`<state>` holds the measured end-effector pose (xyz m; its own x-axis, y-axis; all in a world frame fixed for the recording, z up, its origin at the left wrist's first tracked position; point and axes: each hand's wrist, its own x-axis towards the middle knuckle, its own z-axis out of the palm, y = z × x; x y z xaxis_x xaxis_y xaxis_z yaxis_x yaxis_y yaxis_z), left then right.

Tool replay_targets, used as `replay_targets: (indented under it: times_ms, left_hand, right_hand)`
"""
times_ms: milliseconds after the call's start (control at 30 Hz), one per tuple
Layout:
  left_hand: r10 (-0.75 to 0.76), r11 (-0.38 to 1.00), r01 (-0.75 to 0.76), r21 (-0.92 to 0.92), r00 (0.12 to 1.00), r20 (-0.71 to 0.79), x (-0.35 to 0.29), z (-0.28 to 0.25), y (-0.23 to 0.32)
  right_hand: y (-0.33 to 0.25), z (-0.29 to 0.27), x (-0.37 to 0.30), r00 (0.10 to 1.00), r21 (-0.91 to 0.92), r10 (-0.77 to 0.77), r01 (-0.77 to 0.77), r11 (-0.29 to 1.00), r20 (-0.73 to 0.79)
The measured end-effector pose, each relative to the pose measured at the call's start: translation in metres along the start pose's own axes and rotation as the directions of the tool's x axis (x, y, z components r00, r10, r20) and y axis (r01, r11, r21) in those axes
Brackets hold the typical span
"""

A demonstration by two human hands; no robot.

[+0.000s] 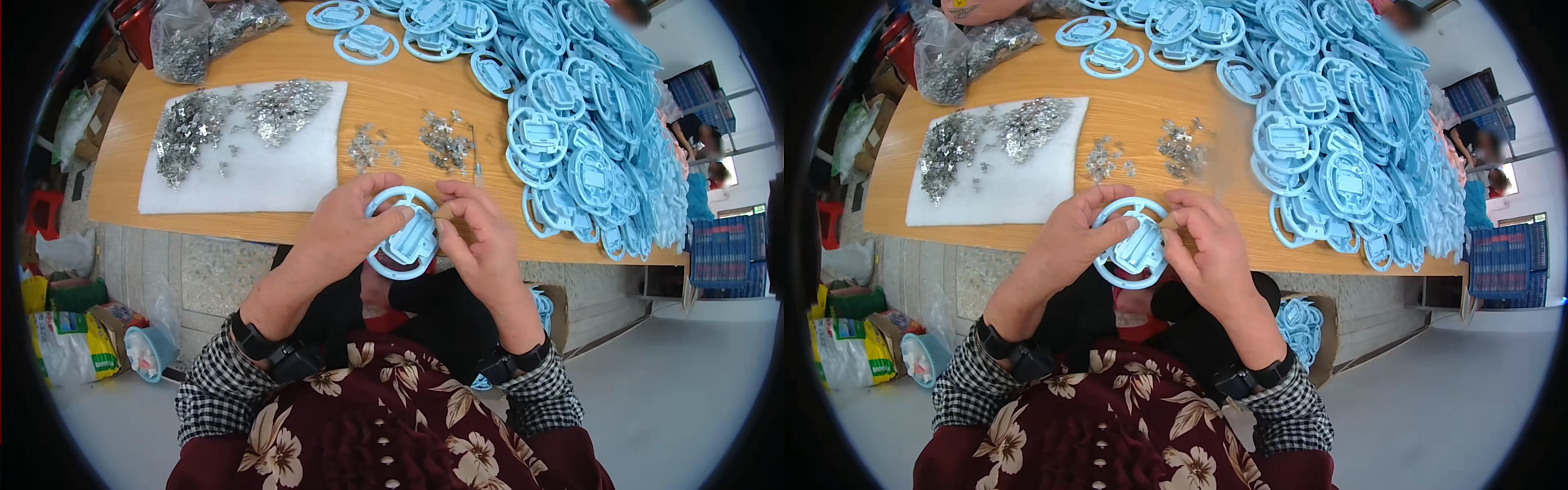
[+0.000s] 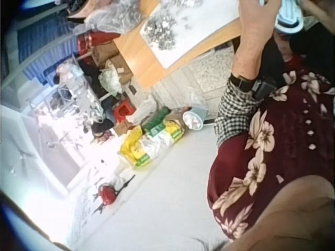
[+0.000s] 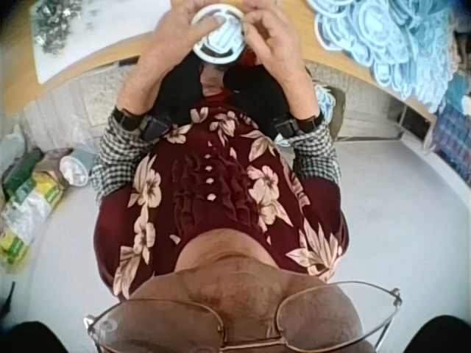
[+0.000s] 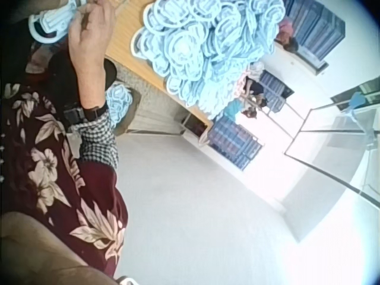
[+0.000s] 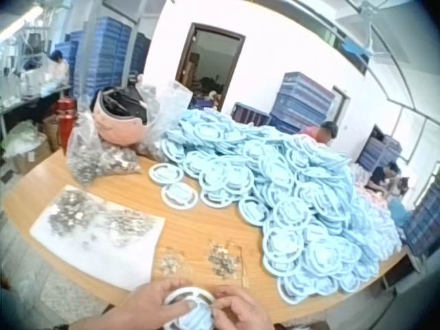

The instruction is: Assembling silver metal pieces into blue plastic ring components.

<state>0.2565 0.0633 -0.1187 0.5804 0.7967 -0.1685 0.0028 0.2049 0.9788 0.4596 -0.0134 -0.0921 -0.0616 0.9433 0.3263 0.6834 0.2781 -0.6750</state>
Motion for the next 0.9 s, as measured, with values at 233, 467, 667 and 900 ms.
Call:
replay_targets:
  times_ms: [233,467,667,900]
  left_hand:
    - [-0.047,0.997,0.049,0.058,0.999,-0.023,0.001,0.003,0.0]
    - [-0.076,0.986,0.082,0.148,0.996,-0.048,0.001,0.005,0.006]
    - [-0.071,0.981,0.075,0.18,0.997,-0.027,-0.001,0.006,0.016]
    - [-0.047,0.97,0.054,0.237,0.998,-0.035,0.0,0.003,0.007]
  right_hand:
    - [0.009,0.001,-0.001,1.0,0.006,0.015,-0.015,1.0,-0.021]
    - [-0.009,0.004,0.0,0.996,-0.294,-0.086,0.083,0.952,0.001]
    - [-0.01,0.006,-0.008,0.987,-0.414,-0.158,0.161,0.896,0.042]
    - [-0.029,-0.008,-0.006,0.985,-0.393,-0.064,0.123,0.911,0.159]
